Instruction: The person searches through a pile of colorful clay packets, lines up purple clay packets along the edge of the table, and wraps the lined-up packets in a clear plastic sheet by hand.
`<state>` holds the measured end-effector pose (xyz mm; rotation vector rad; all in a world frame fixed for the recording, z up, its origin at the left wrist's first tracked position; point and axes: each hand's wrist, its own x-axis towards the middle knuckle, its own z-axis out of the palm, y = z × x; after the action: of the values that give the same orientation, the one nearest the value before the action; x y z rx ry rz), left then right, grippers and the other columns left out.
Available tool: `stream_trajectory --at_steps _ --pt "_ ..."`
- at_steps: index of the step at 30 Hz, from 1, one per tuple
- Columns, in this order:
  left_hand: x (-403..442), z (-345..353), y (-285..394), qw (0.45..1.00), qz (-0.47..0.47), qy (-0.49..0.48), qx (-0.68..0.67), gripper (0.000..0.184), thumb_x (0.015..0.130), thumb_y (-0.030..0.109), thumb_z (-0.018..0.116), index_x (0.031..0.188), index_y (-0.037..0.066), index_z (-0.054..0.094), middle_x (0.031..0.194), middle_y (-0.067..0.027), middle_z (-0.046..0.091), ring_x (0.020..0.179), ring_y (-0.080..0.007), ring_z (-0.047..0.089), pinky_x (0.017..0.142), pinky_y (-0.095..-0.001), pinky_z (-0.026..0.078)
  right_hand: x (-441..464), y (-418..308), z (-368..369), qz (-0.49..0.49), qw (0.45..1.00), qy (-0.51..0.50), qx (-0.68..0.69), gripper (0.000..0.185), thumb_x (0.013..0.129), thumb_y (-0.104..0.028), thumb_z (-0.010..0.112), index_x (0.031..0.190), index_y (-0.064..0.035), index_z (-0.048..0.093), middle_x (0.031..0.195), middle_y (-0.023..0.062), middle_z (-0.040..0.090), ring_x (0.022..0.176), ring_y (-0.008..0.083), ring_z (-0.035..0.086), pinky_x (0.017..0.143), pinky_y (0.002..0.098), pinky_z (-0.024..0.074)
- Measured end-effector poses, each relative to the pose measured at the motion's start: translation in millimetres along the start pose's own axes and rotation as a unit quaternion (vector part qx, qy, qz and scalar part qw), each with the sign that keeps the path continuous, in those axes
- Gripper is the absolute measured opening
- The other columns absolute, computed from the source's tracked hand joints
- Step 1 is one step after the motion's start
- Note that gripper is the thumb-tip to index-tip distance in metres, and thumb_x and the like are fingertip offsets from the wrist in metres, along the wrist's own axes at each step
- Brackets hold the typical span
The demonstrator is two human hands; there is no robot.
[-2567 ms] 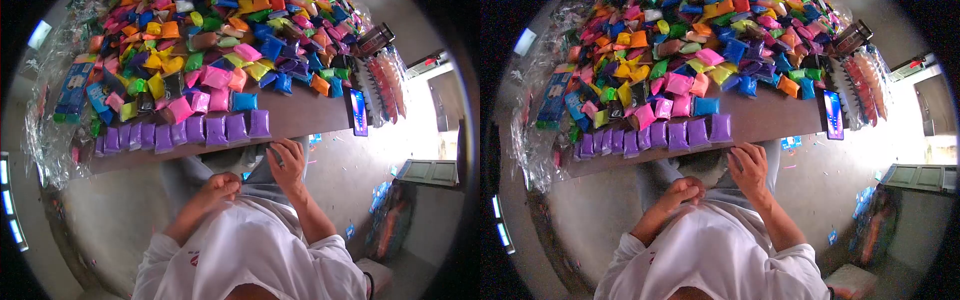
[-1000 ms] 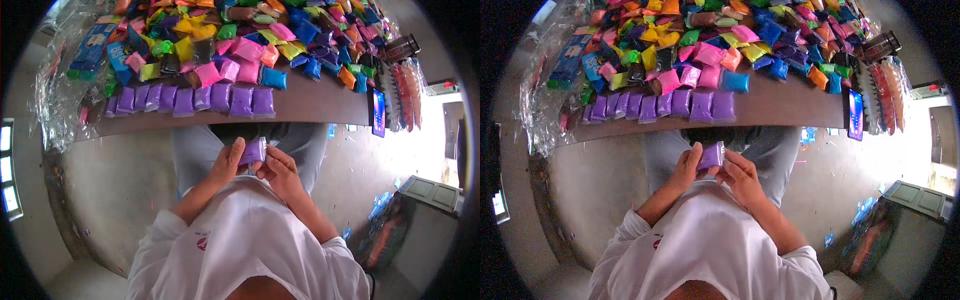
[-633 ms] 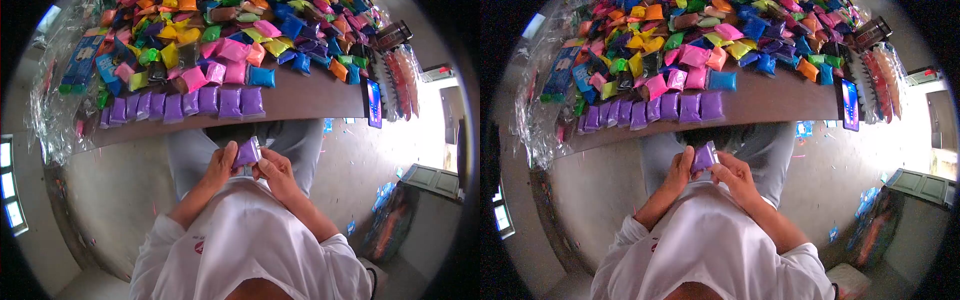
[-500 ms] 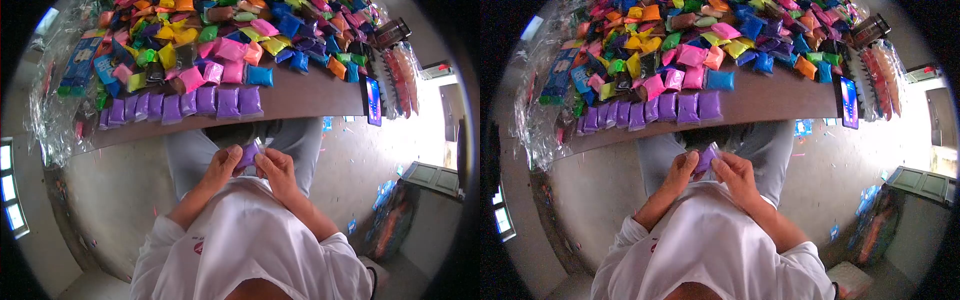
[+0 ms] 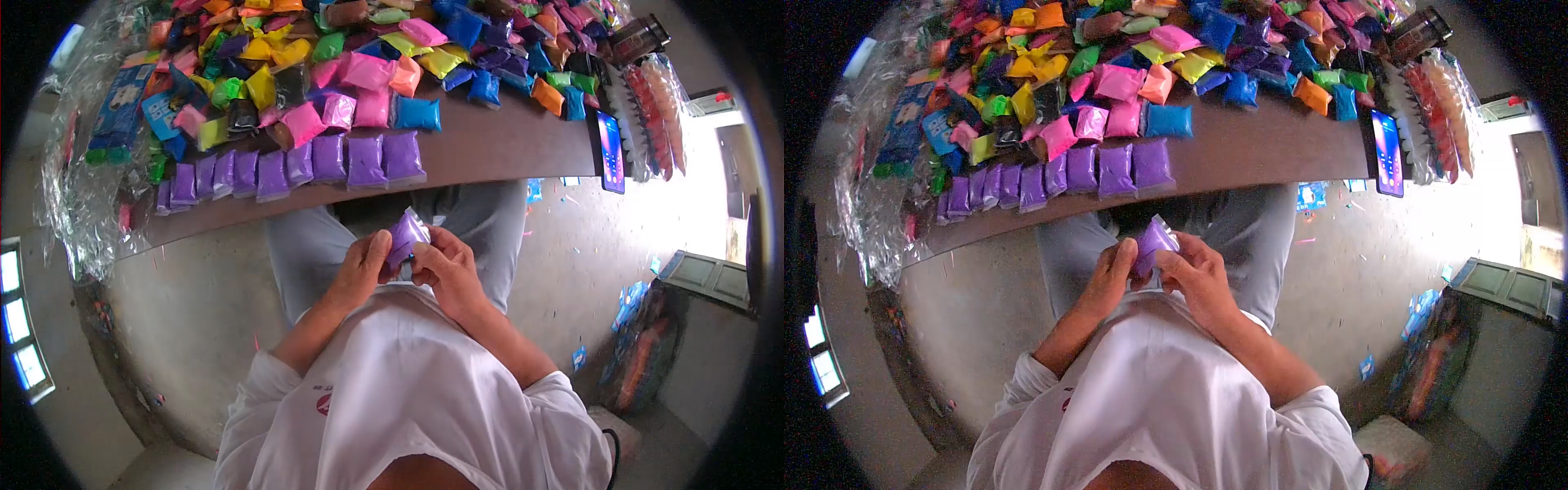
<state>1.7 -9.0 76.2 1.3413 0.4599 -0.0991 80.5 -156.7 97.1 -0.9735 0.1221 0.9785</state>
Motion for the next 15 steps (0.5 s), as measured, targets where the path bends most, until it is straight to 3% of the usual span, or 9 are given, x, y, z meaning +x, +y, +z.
stream_trajectory --at_steps 2,6,11,15 --pt "1 6 2 1.0 0.015 0.009 0.026 0.048 0.095 0.049 0.038 0.084 0.005 0.056 0.064 0.0004 0.05 0.054 -0.0077 0.045 0.048 -0.0229 0.036 1 0 7 0.001 0.993 0.063 -0.099 0.031 0.086 -0.018 0.061 0.108 0.0025 0.054 0.081 0.0041 0.059 0.068 0.0087 0.053 0.059 0.0231 0.0443" --pt "5 10 2 0.992 0.071 0.026 0.105 0.044 0.096 0.043 0.038 0.086 0.004 0.055 0.064 -0.0004 0.05 0.055 -0.0078 0.045 0.048 -0.0237 0.036 3 3 7 -0.018 0.996 0.06 -0.07 0.025 0.084 -0.009 0.059 0.107 -0.0004 0.053 0.086 0.0017 0.057 0.072 0.0083 0.055 0.059 0.0223 0.0469" --pt "4 9 10 0.996 0.022 0.032 0.081 0.047 0.096 0.044 0.037 0.082 0.004 0.055 0.061 -0.0002 0.049 0.054 -0.0082 0.045 0.048 -0.0244 0.036 3 9 2 -0.041 0.999 0.023 0.009 0.027 0.081 -0.003 0.056 0.108 -0.0011 0.051 0.086 0.0036 0.058 0.072 0.0113 0.055 0.064 0.0257 0.0472" --pt "4 10 9 0.998 -0.01 0.031 0.058 0.048 0.096 0.044 0.037 0.078 0.004 0.056 0.059 0.0005 0.049 0.053 -0.0084 0.045 0.047 -0.0247 0.036 5 12 -2 -0.027 0.998 0.031 0.054 0.024 0.082 -0.006 0.057 0.106 -0.0023 0.051 0.083 0.0038 0.058 0.07 0.0116 0.056 0.062 0.0256 0.0476"
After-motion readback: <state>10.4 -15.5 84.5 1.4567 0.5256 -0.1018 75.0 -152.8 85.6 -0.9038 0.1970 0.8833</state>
